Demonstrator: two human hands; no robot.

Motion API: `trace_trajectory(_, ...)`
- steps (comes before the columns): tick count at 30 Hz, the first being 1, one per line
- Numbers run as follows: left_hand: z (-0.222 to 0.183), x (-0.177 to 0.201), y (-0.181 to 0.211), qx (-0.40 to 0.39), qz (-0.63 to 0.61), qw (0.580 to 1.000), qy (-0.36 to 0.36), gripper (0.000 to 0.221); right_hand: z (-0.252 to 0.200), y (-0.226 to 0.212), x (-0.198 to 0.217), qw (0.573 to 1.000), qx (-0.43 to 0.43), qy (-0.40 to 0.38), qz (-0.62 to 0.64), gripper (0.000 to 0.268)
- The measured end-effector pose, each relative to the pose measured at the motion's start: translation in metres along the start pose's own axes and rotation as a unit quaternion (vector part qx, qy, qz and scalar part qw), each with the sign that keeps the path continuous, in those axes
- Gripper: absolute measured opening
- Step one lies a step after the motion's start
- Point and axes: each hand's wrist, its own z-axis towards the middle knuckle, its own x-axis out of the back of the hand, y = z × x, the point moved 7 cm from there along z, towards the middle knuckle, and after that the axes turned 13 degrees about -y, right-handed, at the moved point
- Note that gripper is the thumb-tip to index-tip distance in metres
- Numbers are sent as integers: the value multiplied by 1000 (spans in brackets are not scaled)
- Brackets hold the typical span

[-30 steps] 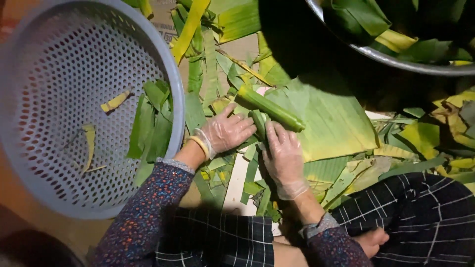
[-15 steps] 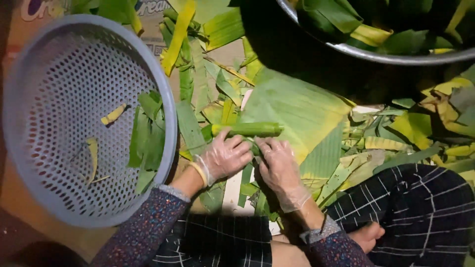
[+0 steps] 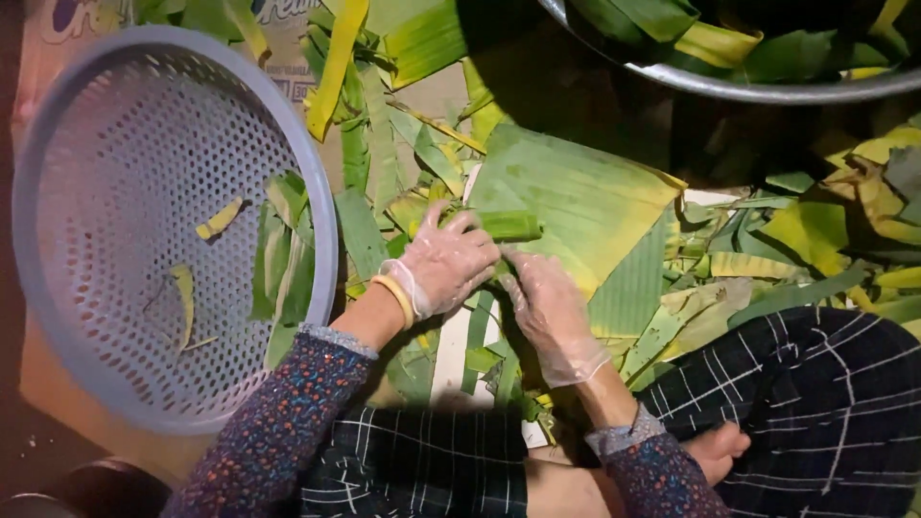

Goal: Preparing and folding banana leaves into specific shapes for food wrapping

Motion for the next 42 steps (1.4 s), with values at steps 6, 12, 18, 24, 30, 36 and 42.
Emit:
trace_trajectory(6, 35, -31, -22, 14, -105, 991, 86, 28, -9, -21, 17, 967, 37, 157, -199, 40)
trace_trajectory(12, 17, 20, -42, 102, 169, 978, 66, 84, -4, -19, 7, 943, 80, 154, -282, 44)
trace_trajectory(18, -28, 25, -18, 142, 127, 901, 390, 15, 36, 42, -16, 975, -56, -137, -166, 45)
trace_trajectory(24, 13, -40, -18, 50, 19, 936, 349, 42, 40, 18, 18, 993, 31, -70, -90, 31)
trace_trajectory(30, 52, -16, -44, 161, -61, 983, 70, 12, 24, -22, 27, 928, 95, 160, -324, 28)
trace_trajectory(36, -4, -31, -5, 212, -465, 845, 158, 51, 40, 2, 32, 997, -19, 36, -72, 42)
trace_trajectory(42, -24, -61, 22, 233, -830, 468, 195, 102, 7, -34, 40, 954, -39, -69, 288, 38)
